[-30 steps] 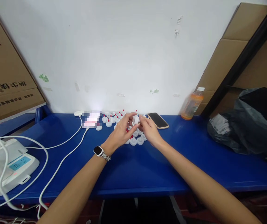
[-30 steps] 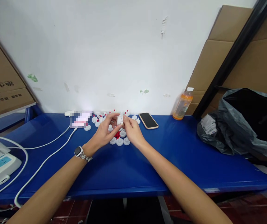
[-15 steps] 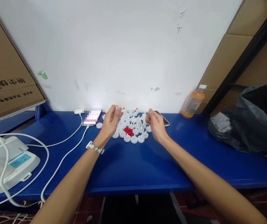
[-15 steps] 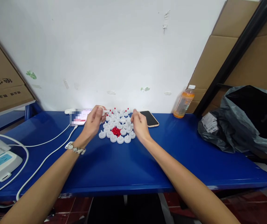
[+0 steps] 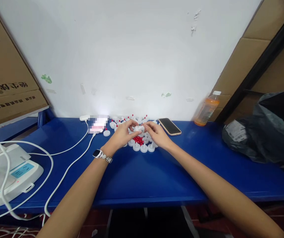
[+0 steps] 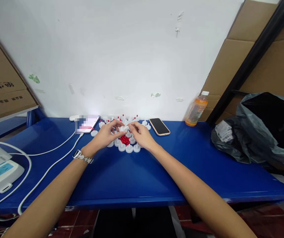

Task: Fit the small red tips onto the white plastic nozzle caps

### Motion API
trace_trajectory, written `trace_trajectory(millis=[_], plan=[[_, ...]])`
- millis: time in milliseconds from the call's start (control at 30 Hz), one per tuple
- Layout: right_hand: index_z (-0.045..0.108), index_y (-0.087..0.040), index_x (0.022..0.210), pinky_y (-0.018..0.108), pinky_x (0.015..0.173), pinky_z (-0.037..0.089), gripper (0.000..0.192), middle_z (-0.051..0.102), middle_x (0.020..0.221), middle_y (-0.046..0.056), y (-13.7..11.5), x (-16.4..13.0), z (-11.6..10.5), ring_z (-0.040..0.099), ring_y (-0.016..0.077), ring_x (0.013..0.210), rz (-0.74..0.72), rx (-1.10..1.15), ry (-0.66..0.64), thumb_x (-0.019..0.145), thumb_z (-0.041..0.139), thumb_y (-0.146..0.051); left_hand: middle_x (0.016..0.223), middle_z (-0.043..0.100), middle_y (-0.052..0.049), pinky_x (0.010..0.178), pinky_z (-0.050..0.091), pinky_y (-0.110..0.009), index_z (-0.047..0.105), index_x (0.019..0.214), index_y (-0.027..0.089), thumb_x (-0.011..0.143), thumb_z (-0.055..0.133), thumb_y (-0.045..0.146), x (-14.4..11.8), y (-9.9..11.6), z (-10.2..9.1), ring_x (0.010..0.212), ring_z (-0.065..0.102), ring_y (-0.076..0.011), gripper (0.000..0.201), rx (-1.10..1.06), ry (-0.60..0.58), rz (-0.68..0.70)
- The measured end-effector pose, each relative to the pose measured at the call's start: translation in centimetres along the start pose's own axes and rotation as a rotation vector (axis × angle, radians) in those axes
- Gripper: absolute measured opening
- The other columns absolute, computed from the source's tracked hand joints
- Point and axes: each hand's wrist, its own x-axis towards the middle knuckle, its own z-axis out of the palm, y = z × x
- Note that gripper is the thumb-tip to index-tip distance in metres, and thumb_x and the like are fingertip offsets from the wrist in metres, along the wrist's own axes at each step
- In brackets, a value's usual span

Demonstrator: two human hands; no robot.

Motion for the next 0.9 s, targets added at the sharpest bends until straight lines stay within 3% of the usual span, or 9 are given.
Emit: trace_trajectory(millis=[100,233,333,433,667,900], plan=[[0.064,-0.019,0.097,0.029,0.072,0.047,0.031,0.068,0.081,0.003,0.0,0.0,0.0,0.064,0.0173,0.077,-0.009,0.173,-0.003,0.093,0.055,-0.048,0.094,0.069,-0.002,0.074,0.047,-0.032,0.063,0.106,0.022,0.086,0.067,0.046,-0.1,0.5,0.3,0.083,0.062,-0.0179,0.031,0.015,-0.011,0.013],[0.064,-0.018,0.089,0.028,0.067,0.048,0.028,0.069,0.076,0.003,-0.1,0.5,-0.8,0.064,0.016,0.071,-0.034,0.2,0.051,0.087,0.064,-0.046,0.104,0.07,-0.003,0.075,0.047,-0.032,0.062,0.111,0.023,0.085,0.067,0.049,-0.2,1.0,0.8,0.086,0.062,-0.0188,0.037,0.04,0.007,0.006],[0.066,-0.017,0.088,0.027,0.066,0.047,0.022,0.071,0.076,0.004,0.7,2.0,-2.3,0.064,0.0157,0.071,-0.016,0.056,0.171,0.086,0.063,-0.039,0.111,0.068,-0.004,0.075,0.047,-0.033,0.06,0.114,0.022,0.085,0.067,0.051,-0.1,1.1,0.8,0.088,0.062,-0.0191,0.041,0.059,0.018,0.0],[0.068,-0.016,0.085,0.025,0.066,0.047,0.013,0.072,0.076,0.004,2.3,4.2,-3.7,0.065,0.0155,0.07,0.057,-0.169,0.21,0.084,0.062,-0.028,0.106,0.068,-0.005,0.077,0.047,-0.034,0.062,0.103,0.021,0.089,0.062,0.05,0.0,0.9,0.7,0.088,0.061,-0.0197,0.032,0.093,0.003,0.007],[0.072,-0.02,0.094,0.025,0.07,0.047,0.019,0.076,0.093,0.006,5.2,8.3,-3.5,0.068,0.018,0.082,0.204,-0.661,0.063,0.087,0.055,-0.023,0.101,0.067,-0.005,0.08,0.047,-0.036,0.063,0.095,0.021,0.091,0.059,0.045,-0.2,0.2,1.0,0.088,0.061,-0.0203,0.025,0.125,-0.044,0.014],[0.073,-0.02,0.088,0.03,0.077,0.046,0.016,0.076,0.093,0.009,5.9,9.6,-2.7,0.068,0.0237,0.088,0.263,-0.763,-0.028,0.082,0.06,-0.026,0.1,0.066,-0.005,0.083,0.047,-0.038,0.064,0.093,0.021,0.092,0.057,0.046,-0.1,0.5,1.0,0.093,0.06,-0.0225,0.025,0.158,-0.05,0.016]])
